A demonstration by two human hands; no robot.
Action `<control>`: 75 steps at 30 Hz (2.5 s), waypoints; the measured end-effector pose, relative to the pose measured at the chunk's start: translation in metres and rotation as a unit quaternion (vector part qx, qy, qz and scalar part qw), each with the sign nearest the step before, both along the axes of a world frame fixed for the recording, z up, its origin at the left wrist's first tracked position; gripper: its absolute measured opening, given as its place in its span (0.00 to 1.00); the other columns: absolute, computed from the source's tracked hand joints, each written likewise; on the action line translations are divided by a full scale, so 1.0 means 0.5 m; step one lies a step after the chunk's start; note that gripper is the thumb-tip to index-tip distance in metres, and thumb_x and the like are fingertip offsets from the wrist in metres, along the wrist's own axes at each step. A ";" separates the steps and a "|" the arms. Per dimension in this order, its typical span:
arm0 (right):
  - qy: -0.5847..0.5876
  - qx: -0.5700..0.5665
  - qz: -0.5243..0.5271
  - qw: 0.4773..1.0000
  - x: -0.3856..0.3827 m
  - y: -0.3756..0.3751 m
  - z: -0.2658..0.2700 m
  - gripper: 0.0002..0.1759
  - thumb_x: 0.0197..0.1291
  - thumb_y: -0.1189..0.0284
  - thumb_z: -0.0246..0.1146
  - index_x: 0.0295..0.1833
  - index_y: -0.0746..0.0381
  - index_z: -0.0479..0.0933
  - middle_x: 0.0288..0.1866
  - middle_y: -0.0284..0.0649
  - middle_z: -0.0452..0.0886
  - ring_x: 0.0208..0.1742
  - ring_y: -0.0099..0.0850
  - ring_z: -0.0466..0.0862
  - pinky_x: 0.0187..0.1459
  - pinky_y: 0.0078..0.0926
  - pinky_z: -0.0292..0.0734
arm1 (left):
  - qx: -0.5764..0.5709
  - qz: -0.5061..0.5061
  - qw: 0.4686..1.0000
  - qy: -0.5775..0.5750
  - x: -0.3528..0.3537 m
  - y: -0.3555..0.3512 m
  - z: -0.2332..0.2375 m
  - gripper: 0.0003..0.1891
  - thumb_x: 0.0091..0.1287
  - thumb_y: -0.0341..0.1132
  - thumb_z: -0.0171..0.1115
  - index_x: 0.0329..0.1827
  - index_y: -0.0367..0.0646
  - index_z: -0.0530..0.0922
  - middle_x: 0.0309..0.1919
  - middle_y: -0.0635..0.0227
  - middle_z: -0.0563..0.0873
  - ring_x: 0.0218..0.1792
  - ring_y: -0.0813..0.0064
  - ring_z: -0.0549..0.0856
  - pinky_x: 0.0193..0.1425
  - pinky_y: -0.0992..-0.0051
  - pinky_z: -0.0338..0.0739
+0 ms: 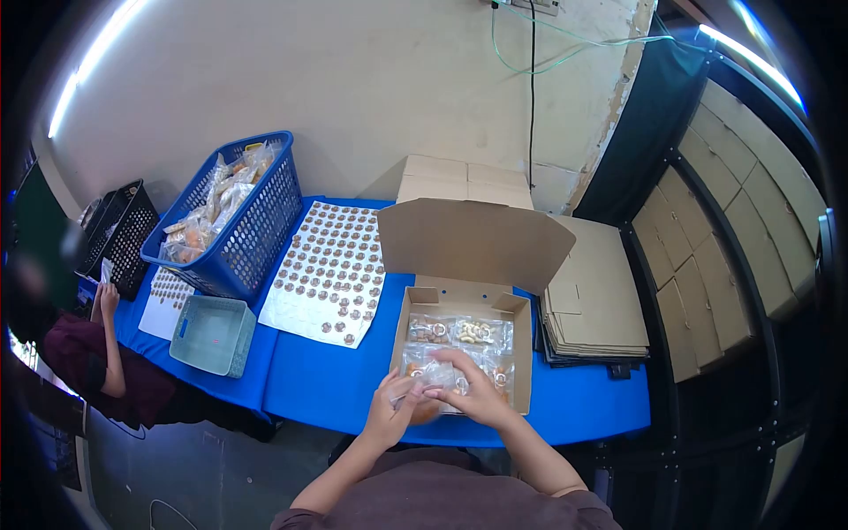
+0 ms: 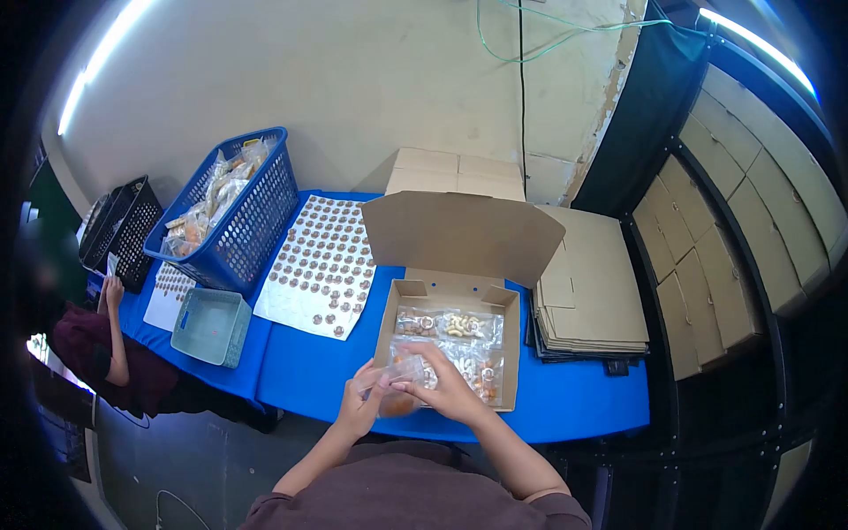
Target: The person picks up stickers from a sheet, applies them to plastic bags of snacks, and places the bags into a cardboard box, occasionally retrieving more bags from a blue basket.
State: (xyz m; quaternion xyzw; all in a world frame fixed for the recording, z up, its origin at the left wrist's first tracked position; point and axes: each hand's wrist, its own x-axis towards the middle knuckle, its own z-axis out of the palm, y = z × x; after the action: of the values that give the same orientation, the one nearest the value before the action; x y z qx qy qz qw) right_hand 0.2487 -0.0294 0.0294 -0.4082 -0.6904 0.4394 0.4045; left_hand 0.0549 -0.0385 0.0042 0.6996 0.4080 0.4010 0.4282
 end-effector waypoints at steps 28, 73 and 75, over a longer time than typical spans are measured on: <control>0.170 -0.125 0.036 0.977 -0.091 0.034 -0.061 0.17 0.54 0.73 0.70 0.50 0.66 0.80 0.66 0.47 0.68 0.65 0.35 0.71 0.60 0.32 0.70 | -0.130 0.090 0.977 -0.144 -0.072 -0.058 0.021 0.15 0.73 0.35 0.53 0.56 0.35 0.79 0.45 0.62 0.87 0.48 0.79 0.83 0.54 0.78 0.75; 0.122 -0.213 0.215 0.945 -0.757 -0.232 -0.108 0.12 0.67 0.68 0.60 0.42 0.66 0.83 0.39 0.36 0.84 0.41 0.22 0.79 0.45 0.23 0.73 | -0.013 0.250 0.962 0.108 -0.742 -0.460 0.019 0.31 0.61 0.56 0.63 0.61 0.45 0.73 0.51 0.59 0.82 0.56 0.59 0.78 0.70 0.55 0.60; 0.108 -0.194 0.203 0.954 -0.759 -0.239 -0.094 0.12 0.66 0.68 0.60 0.40 0.65 0.83 0.37 0.36 0.84 0.40 0.23 0.80 0.44 0.23 0.73 | -0.006 0.252 0.960 0.125 -0.754 -0.467 0.025 0.30 0.61 0.55 0.64 0.61 0.46 0.73 0.51 0.59 0.82 0.57 0.60 0.78 0.71 0.53 0.58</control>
State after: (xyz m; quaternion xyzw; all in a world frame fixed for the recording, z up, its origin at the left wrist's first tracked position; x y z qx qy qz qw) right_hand -0.1308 -0.1489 -0.0174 -0.2801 -0.6128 0.6789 0.2917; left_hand -0.3221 -0.2718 0.0167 0.6160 0.6237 0.4028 0.2632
